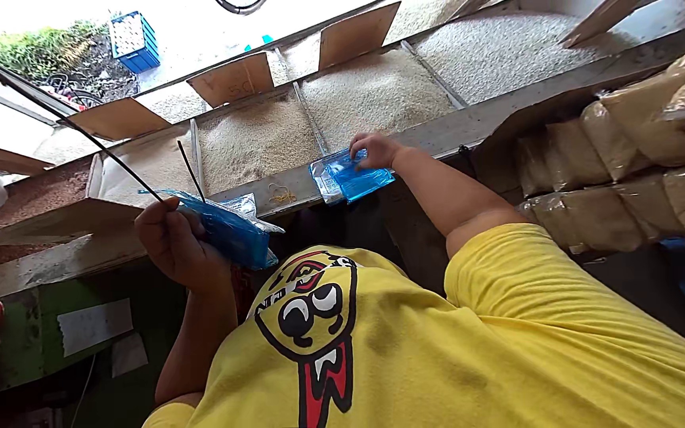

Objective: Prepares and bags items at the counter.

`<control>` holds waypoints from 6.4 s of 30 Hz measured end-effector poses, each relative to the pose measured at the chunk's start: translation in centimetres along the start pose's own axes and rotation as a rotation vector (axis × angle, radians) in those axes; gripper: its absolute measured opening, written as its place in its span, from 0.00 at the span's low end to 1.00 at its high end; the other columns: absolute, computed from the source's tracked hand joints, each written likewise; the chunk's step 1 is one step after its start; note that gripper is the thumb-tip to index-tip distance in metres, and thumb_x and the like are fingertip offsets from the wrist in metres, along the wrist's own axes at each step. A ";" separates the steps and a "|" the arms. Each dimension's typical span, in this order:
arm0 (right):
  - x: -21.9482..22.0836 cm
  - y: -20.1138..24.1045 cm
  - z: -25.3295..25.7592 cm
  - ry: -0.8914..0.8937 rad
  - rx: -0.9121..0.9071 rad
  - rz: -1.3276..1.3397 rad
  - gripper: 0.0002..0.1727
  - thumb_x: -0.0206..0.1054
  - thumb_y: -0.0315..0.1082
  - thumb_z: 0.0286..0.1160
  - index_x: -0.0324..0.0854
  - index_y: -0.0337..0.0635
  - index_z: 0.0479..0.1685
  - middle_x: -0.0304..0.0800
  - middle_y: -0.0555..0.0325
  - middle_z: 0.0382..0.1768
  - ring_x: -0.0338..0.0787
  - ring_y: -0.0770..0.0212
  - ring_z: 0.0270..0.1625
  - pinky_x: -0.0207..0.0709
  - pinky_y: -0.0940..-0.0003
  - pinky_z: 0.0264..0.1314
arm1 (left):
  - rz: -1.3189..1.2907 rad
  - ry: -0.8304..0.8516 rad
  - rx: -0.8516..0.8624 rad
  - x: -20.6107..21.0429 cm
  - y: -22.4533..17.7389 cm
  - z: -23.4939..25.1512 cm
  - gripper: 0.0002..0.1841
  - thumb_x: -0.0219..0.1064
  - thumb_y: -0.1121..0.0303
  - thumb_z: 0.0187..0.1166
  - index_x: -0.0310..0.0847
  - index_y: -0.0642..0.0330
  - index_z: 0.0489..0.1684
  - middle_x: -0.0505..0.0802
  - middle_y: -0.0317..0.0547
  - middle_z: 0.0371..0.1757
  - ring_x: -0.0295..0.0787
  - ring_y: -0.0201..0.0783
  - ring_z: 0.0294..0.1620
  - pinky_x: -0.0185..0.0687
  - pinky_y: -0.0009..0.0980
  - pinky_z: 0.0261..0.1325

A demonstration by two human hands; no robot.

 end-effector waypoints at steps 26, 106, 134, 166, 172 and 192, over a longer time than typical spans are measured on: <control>0.4 -1.6 -0.2 -0.016 0.177 -0.027 0.36 0.81 0.34 0.65 0.76 0.33 0.76 0.77 0.35 0.77 0.78 0.37 0.79 0.69 0.39 0.82 | 0.022 0.147 -0.037 2.6 0.5 0.5 0.13 0.47 0.75 0.91 0.78 0.53 0.57 0.83 0.23 0.31 0.78 0.19 0.29 0.79 0.17 0.37; -9.1 37.7 2.2 -0.769 -0.579 -0.074 0.17 0.62 0.18 0.69 0.93 0.34 0.52 0.93 0.44 0.32 0.93 0.48 0.35 0.86 0.59 0.39 | 0.329 -0.186 0.224 3.1 -1.3 2.8 0.08 0.52 0.79 0.87 0.79 0.68 0.48 0.84 0.31 0.38 0.79 0.15 0.35 0.78 0.14 0.42; -7.6 34.6 2.0 -0.107 -0.684 0.765 0.28 0.61 0.32 0.84 0.69 0.28 0.82 0.96 0.52 0.41 0.94 0.67 0.37 0.89 0.70 0.40 | 0.317 -0.044 0.391 0.6 -3.6 5.0 0.10 0.52 0.75 0.90 0.79 0.62 0.58 0.88 0.26 0.50 0.82 0.14 0.51 0.78 0.16 0.55; 4.3 5.6 -8.3 -0.857 1.003 0.789 0.60 0.73 0.16 0.55 0.37 0.39 0.93 0.66 0.31 0.81 0.78 0.41 0.78 0.81 0.45 0.73 | 0.238 -0.097 0.081 -1.6 -0.7 3.0 0.10 0.47 0.76 0.91 0.74 0.62 0.56 0.87 0.26 0.51 0.83 0.18 0.53 0.79 0.21 0.60; 4.3 5.6 -7.8 -0.155 0.828 -0.042 0.52 0.82 0.33 0.54 0.66 0.61 0.90 0.31 0.36 0.96 0.35 0.24 0.94 0.42 0.17 0.82 | 0.213 -0.044 0.124 -2.1 0.4 2.7 0.10 0.48 0.74 0.92 0.75 0.60 0.59 0.87 0.27 0.54 0.83 0.20 0.56 0.79 0.23 0.62; 2.1 1.8 -1.2 0.286 0.627 0.361 0.15 0.80 0.25 0.66 0.88 0.28 0.50 0.90 0.36 0.49 0.88 0.43 0.55 0.77 0.40 0.65 | 0.116 -0.007 0.118 -0.7 -1.2 1.1 0.11 0.52 0.73 0.91 0.79 0.51 0.59 0.90 0.19 0.54 0.85 0.16 0.54 0.81 0.18 0.58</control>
Point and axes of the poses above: each hand's wrist, its own z-axis towards the middle knuckle, its own x-axis out of the palm, y = z × x, the point moved 5 cm from there along z, towards the middle knuckle
